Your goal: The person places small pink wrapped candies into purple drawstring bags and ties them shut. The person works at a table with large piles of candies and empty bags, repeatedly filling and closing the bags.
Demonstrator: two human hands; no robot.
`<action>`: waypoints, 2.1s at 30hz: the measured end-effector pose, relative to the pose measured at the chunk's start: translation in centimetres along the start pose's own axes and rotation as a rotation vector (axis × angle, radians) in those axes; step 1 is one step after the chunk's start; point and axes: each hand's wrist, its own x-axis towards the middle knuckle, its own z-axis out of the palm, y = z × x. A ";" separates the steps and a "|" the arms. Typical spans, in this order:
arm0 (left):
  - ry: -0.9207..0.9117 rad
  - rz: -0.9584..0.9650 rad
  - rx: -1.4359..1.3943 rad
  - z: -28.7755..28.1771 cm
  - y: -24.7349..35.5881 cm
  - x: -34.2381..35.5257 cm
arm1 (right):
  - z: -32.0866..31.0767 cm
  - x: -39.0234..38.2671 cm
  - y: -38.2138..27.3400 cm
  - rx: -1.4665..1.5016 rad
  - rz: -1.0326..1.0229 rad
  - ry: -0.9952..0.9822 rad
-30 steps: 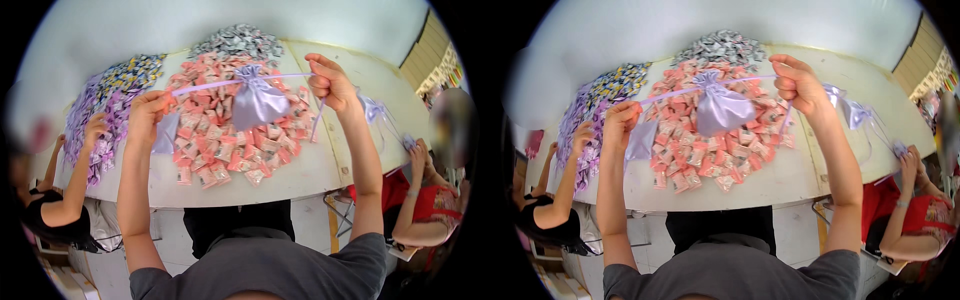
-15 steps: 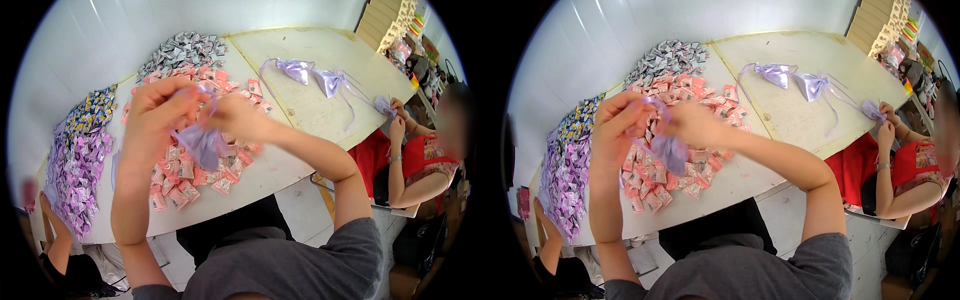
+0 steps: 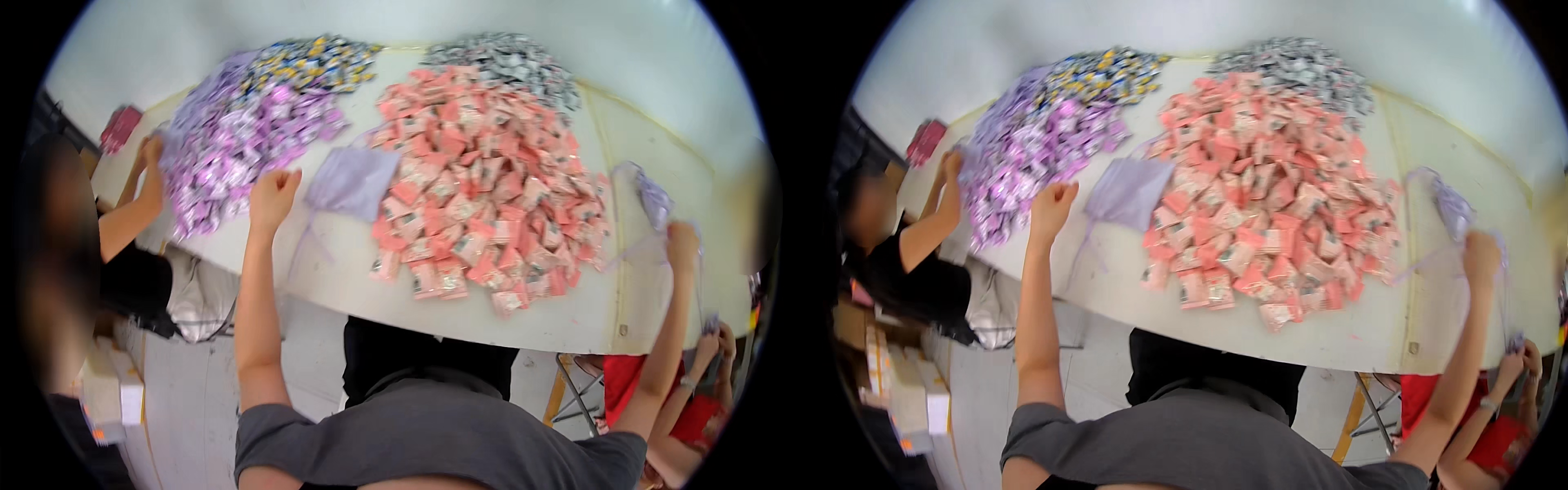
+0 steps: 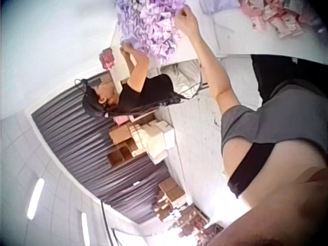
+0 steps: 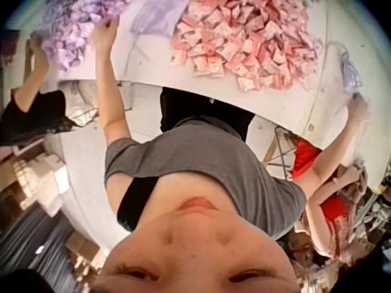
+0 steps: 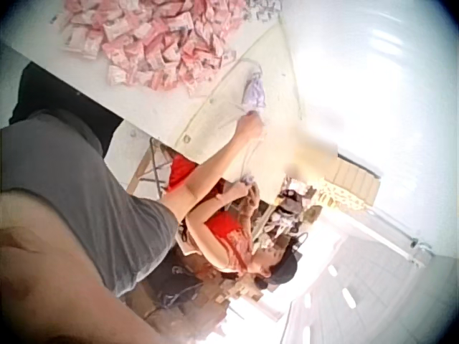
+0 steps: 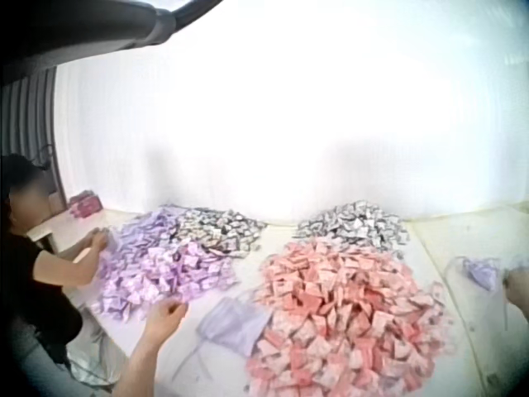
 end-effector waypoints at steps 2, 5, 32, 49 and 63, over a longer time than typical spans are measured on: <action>-0.027 0.116 0.119 1.7 -0.4 -1.2 | -4.3 3.0 -7.3 -0.041 0.013 0.060; -0.108 0.027 0.139 1.4 -0.3 -1.4 | -12.3 7.0 -17.2 0.141 0.024 0.400; 0.096 0.377 0.122 -3.3 13.0 -5.4 | -0.9 27.2 -27.1 1.577 0.276 -0.216; 0.078 0.417 -0.009 -2.4 13.2 -8.2 | -8.6 17.5 -23.0 1.315 -0.097 -0.464; 0.106 0.360 -0.031 -2.8 13.2 -10.1 | -30.9 3.8 -33.1 1.342 -0.845 0.315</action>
